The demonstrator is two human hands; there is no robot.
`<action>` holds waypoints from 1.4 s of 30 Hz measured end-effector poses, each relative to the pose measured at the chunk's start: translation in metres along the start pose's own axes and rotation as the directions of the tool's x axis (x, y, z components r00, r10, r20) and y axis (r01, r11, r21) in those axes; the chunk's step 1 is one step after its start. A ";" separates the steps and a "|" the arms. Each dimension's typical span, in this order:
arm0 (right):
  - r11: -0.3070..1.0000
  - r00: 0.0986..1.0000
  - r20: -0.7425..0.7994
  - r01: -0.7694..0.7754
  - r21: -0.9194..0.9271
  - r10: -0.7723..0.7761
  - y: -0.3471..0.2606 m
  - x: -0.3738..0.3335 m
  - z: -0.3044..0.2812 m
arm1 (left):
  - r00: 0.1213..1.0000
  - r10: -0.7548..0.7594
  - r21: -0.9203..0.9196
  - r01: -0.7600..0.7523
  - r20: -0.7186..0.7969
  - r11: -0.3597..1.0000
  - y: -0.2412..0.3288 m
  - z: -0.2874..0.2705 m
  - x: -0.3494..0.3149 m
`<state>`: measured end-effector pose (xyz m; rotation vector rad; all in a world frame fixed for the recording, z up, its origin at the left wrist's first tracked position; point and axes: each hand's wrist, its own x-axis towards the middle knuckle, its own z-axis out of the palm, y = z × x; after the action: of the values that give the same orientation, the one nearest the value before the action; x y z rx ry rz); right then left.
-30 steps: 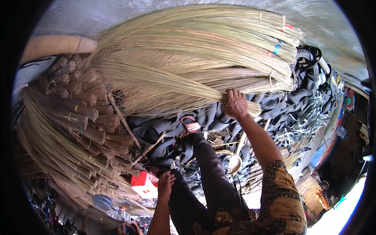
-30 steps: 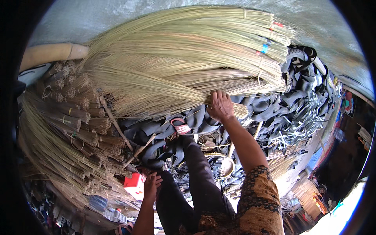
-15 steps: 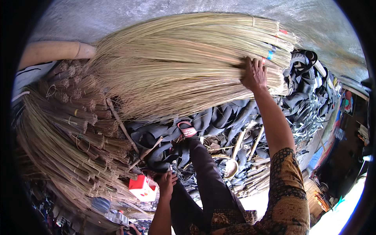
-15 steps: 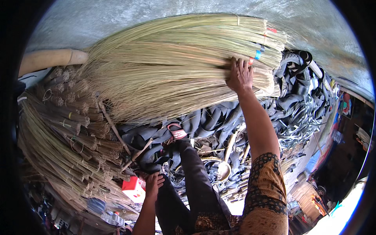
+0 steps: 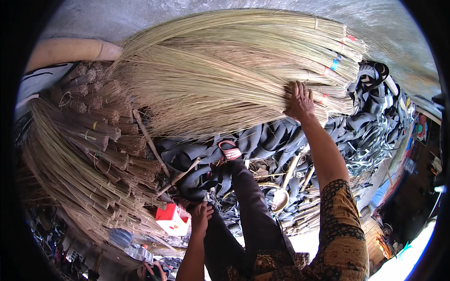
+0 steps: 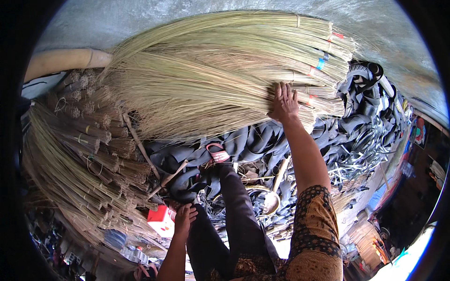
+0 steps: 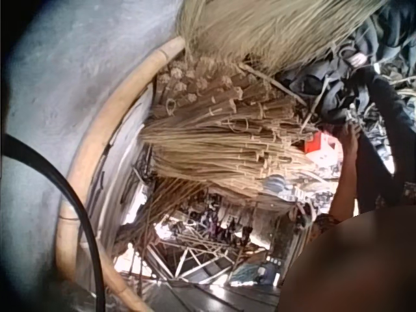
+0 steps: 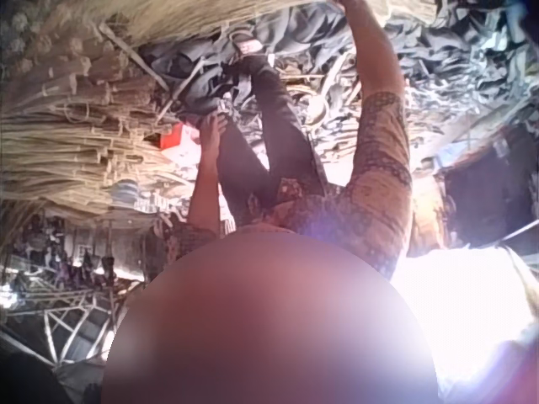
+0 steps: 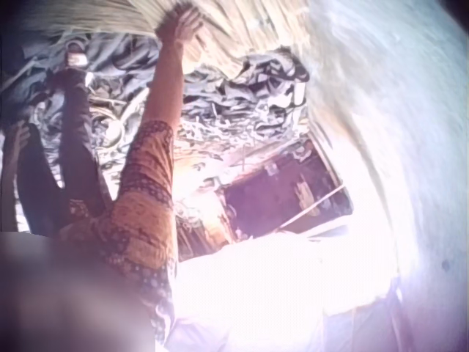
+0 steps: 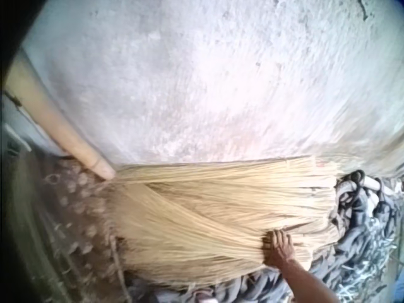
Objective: The person sits on the floor and repeatedly picks up bundles of dried broom sticks, aligns them, and secures them with a tie. They then place the finished bundles against a wall and repeat the process with new sticks.
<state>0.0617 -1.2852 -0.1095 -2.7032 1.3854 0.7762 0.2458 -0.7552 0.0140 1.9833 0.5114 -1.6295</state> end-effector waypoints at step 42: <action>0.981 0.937 -0.327 -0.063 0.184 0.121 -0.112 -0.042 0.090 | 0.997 0.040 -0.166 -0.028 0.072 0.986 -0.063 0.002 0.040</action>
<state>0.0890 -1.1646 -0.1942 -2.7408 1.5662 0.1829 0.2157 -0.7080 -0.0350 1.7946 0.5618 -1.5809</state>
